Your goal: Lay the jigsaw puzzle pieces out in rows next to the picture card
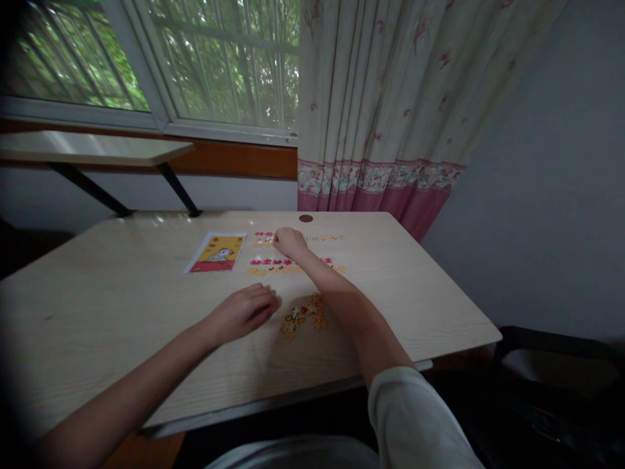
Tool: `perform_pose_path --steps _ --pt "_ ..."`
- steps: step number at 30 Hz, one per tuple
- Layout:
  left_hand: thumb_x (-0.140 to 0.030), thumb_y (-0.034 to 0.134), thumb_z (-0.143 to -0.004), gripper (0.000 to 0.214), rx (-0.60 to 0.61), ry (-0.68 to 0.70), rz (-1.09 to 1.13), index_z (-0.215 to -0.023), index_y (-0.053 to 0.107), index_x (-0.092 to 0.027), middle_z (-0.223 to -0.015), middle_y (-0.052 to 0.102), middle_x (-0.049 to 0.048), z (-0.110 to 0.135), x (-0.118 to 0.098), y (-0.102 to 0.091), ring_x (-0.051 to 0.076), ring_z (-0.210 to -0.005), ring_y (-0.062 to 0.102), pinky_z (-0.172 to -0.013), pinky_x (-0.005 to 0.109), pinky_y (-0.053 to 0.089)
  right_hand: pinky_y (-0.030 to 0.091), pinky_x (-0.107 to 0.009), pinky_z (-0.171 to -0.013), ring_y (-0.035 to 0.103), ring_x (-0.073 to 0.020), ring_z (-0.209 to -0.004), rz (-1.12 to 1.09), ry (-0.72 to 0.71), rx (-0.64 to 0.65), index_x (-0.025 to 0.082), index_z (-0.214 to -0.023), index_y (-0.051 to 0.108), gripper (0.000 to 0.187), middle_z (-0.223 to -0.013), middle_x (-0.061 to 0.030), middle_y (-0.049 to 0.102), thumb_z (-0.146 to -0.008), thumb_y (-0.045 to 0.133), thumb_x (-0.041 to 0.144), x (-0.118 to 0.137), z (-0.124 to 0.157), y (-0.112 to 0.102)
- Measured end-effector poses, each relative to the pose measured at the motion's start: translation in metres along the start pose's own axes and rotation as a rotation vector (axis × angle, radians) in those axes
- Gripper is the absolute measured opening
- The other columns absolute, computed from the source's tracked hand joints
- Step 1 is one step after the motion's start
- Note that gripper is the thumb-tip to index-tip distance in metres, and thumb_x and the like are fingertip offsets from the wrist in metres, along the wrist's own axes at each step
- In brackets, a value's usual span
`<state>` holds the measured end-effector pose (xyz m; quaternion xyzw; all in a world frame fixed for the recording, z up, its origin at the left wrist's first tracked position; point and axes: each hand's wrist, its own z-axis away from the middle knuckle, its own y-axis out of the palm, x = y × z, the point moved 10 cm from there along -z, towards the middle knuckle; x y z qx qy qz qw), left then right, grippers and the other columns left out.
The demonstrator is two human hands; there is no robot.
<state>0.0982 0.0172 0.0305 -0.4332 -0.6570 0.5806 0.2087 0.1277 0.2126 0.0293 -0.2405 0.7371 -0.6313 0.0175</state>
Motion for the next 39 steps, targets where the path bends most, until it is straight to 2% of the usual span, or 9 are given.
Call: perform_pose_path --steps 5,19,25,27,30,33,36,39 --pt "-0.017 0.04 -0.087 0.017 -0.011 0.005 0.013 -0.086 0.057 -0.017 -0.079 0.059 0.004 0.0 -0.001 -0.002 0.017 -0.078 0.051 -0.071 0.029 0.041 0.043 -0.027 -0.075 0.059 -0.019 -0.088 0.006 -0.031 -0.01 0.021 -0.095 0.067 0.024 -0.095 -0.0068 0.067 -0.081 0.048 0.027 0.008 0.001 0.0" --pt "-0.016 0.041 -0.087 0.017 -0.014 -0.001 0.02 -0.087 0.058 -0.017 -0.08 0.058 0.0038 0.0 -0.001 -0.002 0.017 -0.078 0.051 -0.071 0.029 0.041 0.042 -0.024 -0.072 0.06 -0.0177 -0.086 -0.013 -0.097 0.021 0.023 -0.092 0.069 0.02 -0.093 -0.0039 0.068 -0.079 0.054 0.027 0.013 0.0 0.006" --pt "-0.016 0.04 -0.087 0.018 -0.011 -0.001 0.026 -0.087 0.058 -0.017 -0.08 0.059 0.0043 0.001 0.0 -0.002 0.017 -0.079 0.051 -0.071 0.029 0.041 0.04 -0.023 -0.07 0.059 -0.0162 -0.082 -0.039 -0.123 0.0 0.021 -0.093 0.069 0.021 -0.09 -0.0053 0.068 -0.081 0.051 0.025 0.018 0.006 -0.001" --pt "-0.017 0.04 -0.087 0.018 -0.018 -0.002 0.055 -0.087 0.058 -0.018 -0.08 0.059 0.0043 0.001 -0.002 -0.003 0.017 -0.079 0.051 -0.072 0.029 0.041 0.039 -0.022 -0.07 0.058 -0.0142 -0.079 -0.088 -0.196 -0.013 0.019 -0.091 0.069 0.021 -0.087 -0.0051 0.068 -0.081 0.052 0.024 0.022 0.017 -0.009" --pt "-0.019 0.042 -0.087 0.016 -0.015 0.003 0.116 -0.088 0.058 -0.018 -0.08 0.059 0.004 0.0 -0.01 -0.003 0.017 -0.08 0.051 -0.072 0.029 0.041 0.038 -0.021 -0.068 0.056 -0.0108 -0.071 -0.208 -0.361 0.022 0.016 -0.085 0.07 0.017 -0.078 -0.0037 0.066 -0.079 0.055 0.02 0.029 0.049 -0.023" --pt "-0.021 0.045 -0.086 0.014 0.005 0.02 0.147 -0.091 0.058 -0.018 -0.08 0.059 0.0036 -0.001 -0.019 -0.002 0.017 -0.081 0.052 -0.071 0.029 0.042 0.039 -0.02 -0.065 0.054 -0.0096 -0.068 -0.295 -0.478 0.131 0.015 -0.087 0.07 0.017 -0.076 -0.0036 0.065 -0.079 0.056 0.022 0.028 0.094 -0.033" --pt "-0.022 0.047 -0.085 0.013 0.011 0.032 0.155 -0.09 0.058 -0.018 -0.082 0.059 0.0039 -0.002 -0.023 0.0 0.017 -0.082 0.052 -0.072 0.029 0.042 0.04 -0.02 -0.072 0.055 -0.0094 -0.075 -0.321 -0.637 0.294 0.018 -0.093 0.068 0.018 -0.082 -0.0028 0.065 -0.081 0.055 0.022 0.033 0.144 -0.035" --pt "-0.022 0.047 -0.085 0.013 0.021 0.028 0.147 -0.088 0.059 -0.018 -0.083 0.059 0.0039 -0.002 -0.021 0.002 0.018 -0.082 0.053 -0.072 0.029 0.042 0.042 -0.021 -0.072 0.054 -0.0096 -0.076 -0.308 -0.668 0.35 0.02 -0.099 0.066 0.022 -0.084 -0.0024 0.062 -0.08 0.058 0.028 0.031 0.176 -0.037"
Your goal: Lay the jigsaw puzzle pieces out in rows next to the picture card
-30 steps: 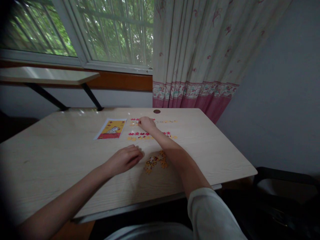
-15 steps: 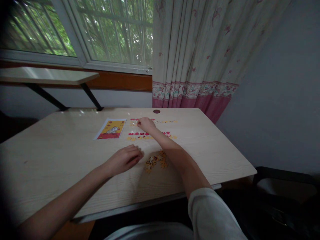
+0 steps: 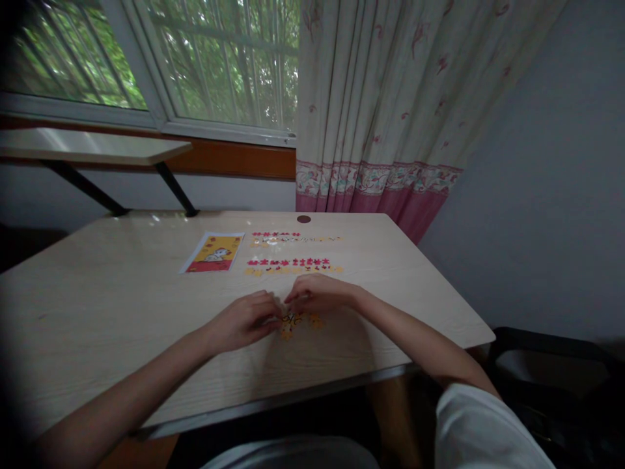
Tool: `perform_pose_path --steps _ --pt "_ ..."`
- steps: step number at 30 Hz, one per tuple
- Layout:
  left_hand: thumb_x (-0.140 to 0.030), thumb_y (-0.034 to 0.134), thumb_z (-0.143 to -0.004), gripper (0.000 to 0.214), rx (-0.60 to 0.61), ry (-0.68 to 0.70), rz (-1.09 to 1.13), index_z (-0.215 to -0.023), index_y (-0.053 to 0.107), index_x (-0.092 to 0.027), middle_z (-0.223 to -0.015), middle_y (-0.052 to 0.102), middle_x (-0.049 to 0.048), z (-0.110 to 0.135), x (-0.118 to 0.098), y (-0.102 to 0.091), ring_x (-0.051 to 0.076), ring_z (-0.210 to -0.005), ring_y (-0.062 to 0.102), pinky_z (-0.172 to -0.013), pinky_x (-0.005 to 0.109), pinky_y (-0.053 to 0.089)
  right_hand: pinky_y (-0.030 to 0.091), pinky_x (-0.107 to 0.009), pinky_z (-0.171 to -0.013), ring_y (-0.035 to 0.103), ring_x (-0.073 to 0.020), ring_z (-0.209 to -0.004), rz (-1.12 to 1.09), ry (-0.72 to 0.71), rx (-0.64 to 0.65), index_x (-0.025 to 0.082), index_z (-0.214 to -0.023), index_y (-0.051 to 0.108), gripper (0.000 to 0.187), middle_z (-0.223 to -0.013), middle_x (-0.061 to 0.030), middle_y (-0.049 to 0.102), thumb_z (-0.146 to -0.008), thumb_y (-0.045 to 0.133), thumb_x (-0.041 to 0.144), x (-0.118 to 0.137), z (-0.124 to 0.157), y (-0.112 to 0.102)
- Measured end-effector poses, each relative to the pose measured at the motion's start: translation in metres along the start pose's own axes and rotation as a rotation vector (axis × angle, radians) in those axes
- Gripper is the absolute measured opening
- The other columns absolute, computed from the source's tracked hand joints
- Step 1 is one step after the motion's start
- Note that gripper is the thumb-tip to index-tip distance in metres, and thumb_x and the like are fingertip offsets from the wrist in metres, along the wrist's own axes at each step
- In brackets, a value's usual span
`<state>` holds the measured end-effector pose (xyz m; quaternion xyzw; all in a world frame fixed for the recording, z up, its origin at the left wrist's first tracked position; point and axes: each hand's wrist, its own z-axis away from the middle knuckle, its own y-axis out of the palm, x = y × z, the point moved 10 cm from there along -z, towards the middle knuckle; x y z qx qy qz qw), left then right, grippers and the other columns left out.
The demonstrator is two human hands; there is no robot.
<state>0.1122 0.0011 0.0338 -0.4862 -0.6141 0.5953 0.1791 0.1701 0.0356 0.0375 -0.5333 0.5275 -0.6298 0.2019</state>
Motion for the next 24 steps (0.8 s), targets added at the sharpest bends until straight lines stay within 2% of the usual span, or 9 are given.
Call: perform_pose_path --steps 6,13,17,20,24 --pt "-0.022 0.047 -0.085 0.013 0.028 -0.009 -0.013 -0.085 0.059 -0.018 -0.081 0.059 0.0041 -0.001 0.0 0.002 0.018 -0.081 0.052 -0.072 0.029 0.042 0.041 -0.024 -0.077 0.053 -0.0108 -0.078 -0.002 0.006 -0.061 0.019 -0.092 0.065 0.016 -0.08 -0.0021 0.059 -0.079 0.06 0.027 0.007 0.009 0.004" --pt "-0.023 0.047 -0.085 0.012 0.005 -0.039 0.0 -0.086 0.059 -0.018 -0.08 0.059 0.0036 -0.001 0.002 0.0 0.018 -0.081 0.052 -0.071 0.029 0.042 0.041 -0.024 -0.074 0.052 -0.0107 -0.074 -0.049 0.074 -0.156 0.017 -0.079 0.062 0.009 -0.074 -0.0002 0.059 -0.076 0.064 0.026 0.002 0.009 0.001" --pt "-0.025 0.045 -0.087 0.016 -0.071 -0.051 0.04 -0.084 0.059 -0.017 -0.078 0.059 0.0045 -0.001 0.005 -0.007 0.017 -0.079 0.052 -0.07 0.029 0.042 0.041 -0.021 -0.065 0.052 -0.0088 -0.068 -0.116 0.162 -0.228 0.017 -0.079 0.062 0.008 -0.073 0.0006 0.061 -0.076 0.063 0.024 -0.002 0.011 -0.001" --pt "-0.027 0.045 -0.087 0.019 -0.165 -0.116 0.123 -0.08 0.06 -0.017 -0.074 0.059 0.004 -0.001 0.012 -0.017 0.016 -0.075 0.053 -0.068 0.028 0.042 0.041 -0.02 -0.063 0.053 -0.0081 -0.064 -0.116 0.193 -0.33 0.018 -0.079 0.062 0.009 -0.072 0.0008 0.062 -0.076 0.063 0.026 -0.004 0.014 -0.008" --pt "-0.028 0.045 -0.087 0.022 -0.24 -0.256 0.262 -0.079 0.062 -0.016 -0.075 0.061 0.0035 0.002 0.031 -0.02 0.014 -0.071 0.054 -0.066 0.027 0.042 0.041 -0.023 -0.068 0.056 -0.0102 -0.068 0.014 0.111 -0.507 0.018 -0.078 0.063 0.012 -0.071 -0.0008 0.064 -0.078 0.062 0.03 0.005 0.019 -0.023"
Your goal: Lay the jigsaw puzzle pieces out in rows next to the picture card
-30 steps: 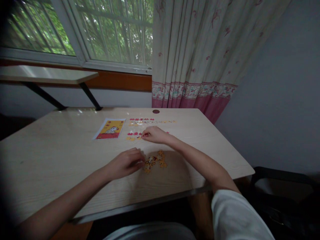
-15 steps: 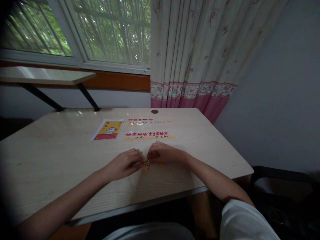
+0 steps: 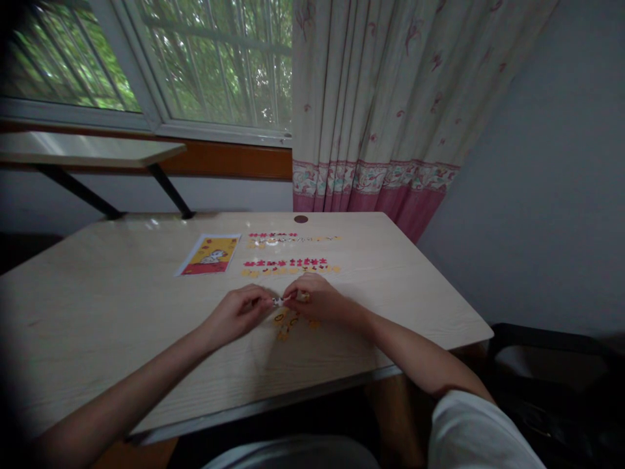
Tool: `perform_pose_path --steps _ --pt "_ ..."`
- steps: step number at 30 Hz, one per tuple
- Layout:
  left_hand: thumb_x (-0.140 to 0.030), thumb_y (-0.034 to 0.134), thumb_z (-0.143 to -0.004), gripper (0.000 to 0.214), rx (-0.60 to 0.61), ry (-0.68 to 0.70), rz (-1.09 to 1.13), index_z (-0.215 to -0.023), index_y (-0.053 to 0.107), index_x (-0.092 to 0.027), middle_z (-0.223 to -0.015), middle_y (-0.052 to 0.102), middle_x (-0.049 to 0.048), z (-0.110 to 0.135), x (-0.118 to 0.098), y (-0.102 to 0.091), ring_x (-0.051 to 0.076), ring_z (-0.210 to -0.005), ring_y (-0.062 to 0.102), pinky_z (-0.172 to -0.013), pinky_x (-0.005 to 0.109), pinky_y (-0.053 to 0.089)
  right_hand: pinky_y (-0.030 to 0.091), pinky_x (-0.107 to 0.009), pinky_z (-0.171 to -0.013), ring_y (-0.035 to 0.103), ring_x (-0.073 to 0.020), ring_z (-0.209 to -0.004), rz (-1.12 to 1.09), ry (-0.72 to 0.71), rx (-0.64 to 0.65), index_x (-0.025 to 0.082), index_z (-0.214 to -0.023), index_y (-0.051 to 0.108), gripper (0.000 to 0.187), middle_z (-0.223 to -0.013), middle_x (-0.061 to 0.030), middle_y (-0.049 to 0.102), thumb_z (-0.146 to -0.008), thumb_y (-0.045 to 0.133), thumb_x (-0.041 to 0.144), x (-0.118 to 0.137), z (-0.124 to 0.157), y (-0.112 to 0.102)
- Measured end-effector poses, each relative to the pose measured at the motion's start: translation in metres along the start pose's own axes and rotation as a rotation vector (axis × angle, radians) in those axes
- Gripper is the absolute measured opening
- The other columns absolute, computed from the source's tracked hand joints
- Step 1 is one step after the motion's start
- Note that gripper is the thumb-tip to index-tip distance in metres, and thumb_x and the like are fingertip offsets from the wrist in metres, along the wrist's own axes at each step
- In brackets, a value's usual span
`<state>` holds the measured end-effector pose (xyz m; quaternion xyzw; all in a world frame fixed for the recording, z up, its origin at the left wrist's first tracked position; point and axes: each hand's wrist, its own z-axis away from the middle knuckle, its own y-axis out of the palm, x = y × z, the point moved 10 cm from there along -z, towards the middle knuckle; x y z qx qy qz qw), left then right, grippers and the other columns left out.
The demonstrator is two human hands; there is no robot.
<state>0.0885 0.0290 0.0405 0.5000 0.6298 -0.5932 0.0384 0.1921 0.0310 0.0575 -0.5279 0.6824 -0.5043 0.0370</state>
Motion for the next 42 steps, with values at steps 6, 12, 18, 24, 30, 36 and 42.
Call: perform_pose_path --steps 6,12,18,24,30,36,42 --pt "-0.034 0.046 -0.084 0.026 -0.006 -0.138 0.199 -0.078 0.062 -0.013 -0.066 0.06 0.002 0.001 0.022 0.007 0.012 -0.06 0.05 -0.055 0.023 0.039 0.037 -0.026 -0.07 0.056 -0.0114 -0.068 0.175 -0.096 -0.026 0.02 -0.076 0.063 0.017 -0.07 0.0 0.066 -0.084 0.053 0.032 0.012 0.001 -0.002" --pt "-0.036 0.048 -0.083 0.028 0.044 -0.159 0.289 -0.076 0.061 -0.012 -0.066 0.06 0.0028 0.002 0.02 0.012 0.011 -0.059 0.049 -0.054 0.022 0.039 0.036 -0.027 -0.069 0.056 -0.012 -0.07 0.279 -0.18 0.02 0.021 -0.081 0.062 0.019 -0.074 -0.0015 0.066 -0.087 0.048 0.032 0.022 0.006 0.003" --pt "-0.035 0.047 -0.083 0.028 0.062 -0.143 0.272 -0.075 0.06 -0.013 -0.065 0.059 0.0016 0.001 0.014 0.011 0.011 -0.059 0.049 -0.054 0.022 0.039 0.036 -0.027 -0.068 0.055 -0.0125 -0.071 0.324 -0.228 0.041 0.02 -0.082 0.06 0.019 -0.074 -0.003 0.064 -0.088 0.045 0.031 0.024 0.008 0.009" --pt "-0.033 0.047 -0.084 0.025 0.033 -0.111 0.199 -0.077 0.06 -0.013 -0.068 0.06 0.0024 0.001 0.014 0.006 0.012 -0.061 0.051 -0.056 0.023 0.04 0.036 -0.028 -0.071 0.056 -0.013 -0.075 0.358 -0.197 0.008 0.02 -0.085 0.06 0.02 -0.079 -0.0036 0.065 -0.089 0.044 0.032 0.01 0.003 -0.007" --pt "-0.025 0.046 -0.085 0.018 0.081 0.033 -0.034 -0.079 0.061 -0.017 -0.07 0.059 0.0018 0.002 -0.001 0.006 0.013 -0.067 0.052 -0.062 0.026 0.042 0.04 -0.031 -0.075 0.057 -0.0158 -0.079 0.399 -0.062 -0.283 0.019 -0.085 0.061 0.019 -0.081 -0.0068 0.065 -0.088 0.047 0.031 -0.026 0.004 -0.079" --pt "-0.019 0.047 -0.083 0.011 0.17 0.185 -0.218 -0.081 0.058 -0.018 -0.075 0.058 0.0029 0.007 -0.013 0.017 0.017 -0.077 0.052 -0.069 0.029 0.042 0.042 -0.032 -0.075 0.058 -0.0168 -0.078 0.395 0.015 -0.366 0.02 -0.083 0.062 0.02 -0.08 -0.0064 0.066 -0.087 0.049 0.034 -0.042 0.008 -0.099" --pt "-0.02 0.045 -0.085 0.013 0.208 0.213 -0.285 -0.081 0.056 -0.018 -0.078 0.058 0.004 0.009 -0.014 0.021 0.018 -0.08 0.051 -0.071 0.03 0.042 0.041 -0.032 -0.076 0.057 -0.0162 -0.078 0.418 -0.001 -0.349 0.02 -0.083 0.064 0.019 -0.082 -0.0063 0.066 -0.087 0.05 0.033 -0.042 0.008 -0.093"
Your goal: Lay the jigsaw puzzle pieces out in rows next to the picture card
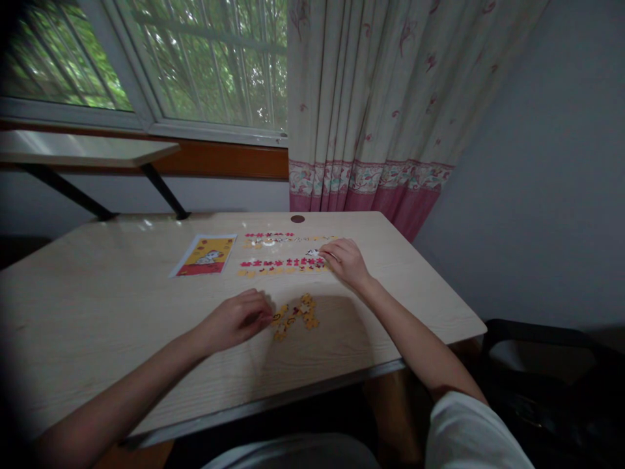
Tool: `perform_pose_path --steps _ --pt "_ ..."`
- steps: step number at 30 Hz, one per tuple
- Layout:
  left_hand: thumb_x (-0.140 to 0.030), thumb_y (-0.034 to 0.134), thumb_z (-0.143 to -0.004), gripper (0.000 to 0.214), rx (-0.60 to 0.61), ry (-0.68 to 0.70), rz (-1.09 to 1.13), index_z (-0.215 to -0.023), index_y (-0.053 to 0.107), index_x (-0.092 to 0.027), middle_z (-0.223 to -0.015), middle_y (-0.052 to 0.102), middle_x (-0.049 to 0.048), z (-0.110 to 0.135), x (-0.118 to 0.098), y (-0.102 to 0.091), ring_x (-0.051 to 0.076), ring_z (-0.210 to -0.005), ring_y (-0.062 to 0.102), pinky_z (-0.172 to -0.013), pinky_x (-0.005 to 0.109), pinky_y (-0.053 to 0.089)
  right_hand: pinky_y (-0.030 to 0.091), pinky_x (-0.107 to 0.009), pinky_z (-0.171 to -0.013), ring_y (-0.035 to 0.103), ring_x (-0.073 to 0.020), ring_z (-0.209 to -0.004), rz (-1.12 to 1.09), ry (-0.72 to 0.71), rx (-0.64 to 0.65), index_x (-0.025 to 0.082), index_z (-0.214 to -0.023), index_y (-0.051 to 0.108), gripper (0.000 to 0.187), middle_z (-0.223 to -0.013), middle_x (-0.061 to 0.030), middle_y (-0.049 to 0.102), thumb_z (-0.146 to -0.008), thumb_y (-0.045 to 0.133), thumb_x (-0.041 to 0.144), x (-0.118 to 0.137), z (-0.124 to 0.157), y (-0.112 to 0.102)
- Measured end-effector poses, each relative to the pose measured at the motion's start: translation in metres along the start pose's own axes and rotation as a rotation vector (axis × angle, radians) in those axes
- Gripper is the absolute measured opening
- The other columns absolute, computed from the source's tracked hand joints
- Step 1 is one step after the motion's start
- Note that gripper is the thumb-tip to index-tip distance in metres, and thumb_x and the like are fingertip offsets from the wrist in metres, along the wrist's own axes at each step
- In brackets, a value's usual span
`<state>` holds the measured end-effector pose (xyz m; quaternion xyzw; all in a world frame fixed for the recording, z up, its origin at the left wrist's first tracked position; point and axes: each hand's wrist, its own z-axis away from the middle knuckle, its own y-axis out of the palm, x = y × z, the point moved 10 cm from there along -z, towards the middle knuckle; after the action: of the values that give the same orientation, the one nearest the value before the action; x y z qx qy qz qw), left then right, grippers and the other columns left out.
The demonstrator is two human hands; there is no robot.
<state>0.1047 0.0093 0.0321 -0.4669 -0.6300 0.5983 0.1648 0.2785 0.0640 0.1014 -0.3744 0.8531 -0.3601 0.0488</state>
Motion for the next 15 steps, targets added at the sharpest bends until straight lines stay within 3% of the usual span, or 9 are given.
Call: perform_pose_path --steps 10,15 --pt "-0.02 0.043 -0.086 0.015 0.035 0.007 -0.019 -0.08 0.056 -0.017 -0.078 0.058 0.0041 -0.002 -0.005 0.001 0.018 -0.08 0.052 -0.071 0.03 0.043 0.043 -0.029 -0.072 0.058 -0.015 -0.074 -0.07 -0.031 -0.091 0.02 -0.08 0.065 0.014 -0.077 -0.0041 0.066 -0.083 0.056 0.03 0.004 -0.002 -0.005" --pt "-0.019 0.043 -0.086 0.015 0.035 0.014 -0.012 -0.081 0.056 -0.017 -0.079 0.059 0.0043 -0.002 -0.006 0.001 0.018 -0.08 0.052 -0.071 0.029 0.042 0.042 -0.027 -0.072 0.057 -0.0139 -0.077 -0.152 0.051 0.009 0.019 -0.081 0.067 0.015 -0.08 -0.0046 0.064 -0.083 0.057 0.03 0.0 -0.014 0.025"
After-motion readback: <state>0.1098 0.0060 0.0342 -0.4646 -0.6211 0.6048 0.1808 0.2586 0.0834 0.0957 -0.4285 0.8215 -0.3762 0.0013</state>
